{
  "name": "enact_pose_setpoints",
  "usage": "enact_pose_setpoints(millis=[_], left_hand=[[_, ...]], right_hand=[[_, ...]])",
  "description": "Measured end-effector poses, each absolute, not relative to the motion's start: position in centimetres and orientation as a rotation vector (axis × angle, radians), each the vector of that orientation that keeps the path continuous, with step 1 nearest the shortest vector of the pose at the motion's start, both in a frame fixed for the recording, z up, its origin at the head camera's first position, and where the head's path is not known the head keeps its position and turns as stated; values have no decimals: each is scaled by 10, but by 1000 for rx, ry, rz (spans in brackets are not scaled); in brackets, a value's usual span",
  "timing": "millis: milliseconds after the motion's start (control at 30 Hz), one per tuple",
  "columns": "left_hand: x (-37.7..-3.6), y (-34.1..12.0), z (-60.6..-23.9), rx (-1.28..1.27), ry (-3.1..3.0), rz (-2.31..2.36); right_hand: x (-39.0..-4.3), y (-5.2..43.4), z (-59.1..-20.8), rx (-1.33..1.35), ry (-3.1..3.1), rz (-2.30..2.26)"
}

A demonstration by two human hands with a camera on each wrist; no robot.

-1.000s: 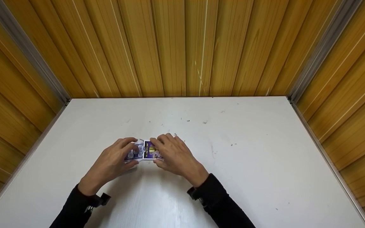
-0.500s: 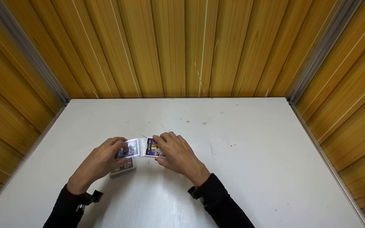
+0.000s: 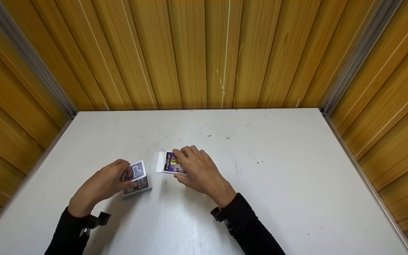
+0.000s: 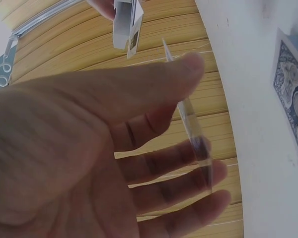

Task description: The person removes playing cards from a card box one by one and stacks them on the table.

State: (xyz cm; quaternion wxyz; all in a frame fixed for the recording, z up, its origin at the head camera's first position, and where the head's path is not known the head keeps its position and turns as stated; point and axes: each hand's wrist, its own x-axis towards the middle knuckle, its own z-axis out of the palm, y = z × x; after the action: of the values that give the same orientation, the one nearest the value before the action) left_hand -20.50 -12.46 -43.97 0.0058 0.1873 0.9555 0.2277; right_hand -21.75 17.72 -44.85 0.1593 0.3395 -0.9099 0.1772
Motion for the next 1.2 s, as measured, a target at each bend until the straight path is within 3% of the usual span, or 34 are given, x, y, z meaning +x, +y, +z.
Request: enact_pose_setpoints(millis=[1200], left_hand=[[-214,-113,-471,465,2848,506]], right_hand=[[-216,176,-448,970,-2617,503]])
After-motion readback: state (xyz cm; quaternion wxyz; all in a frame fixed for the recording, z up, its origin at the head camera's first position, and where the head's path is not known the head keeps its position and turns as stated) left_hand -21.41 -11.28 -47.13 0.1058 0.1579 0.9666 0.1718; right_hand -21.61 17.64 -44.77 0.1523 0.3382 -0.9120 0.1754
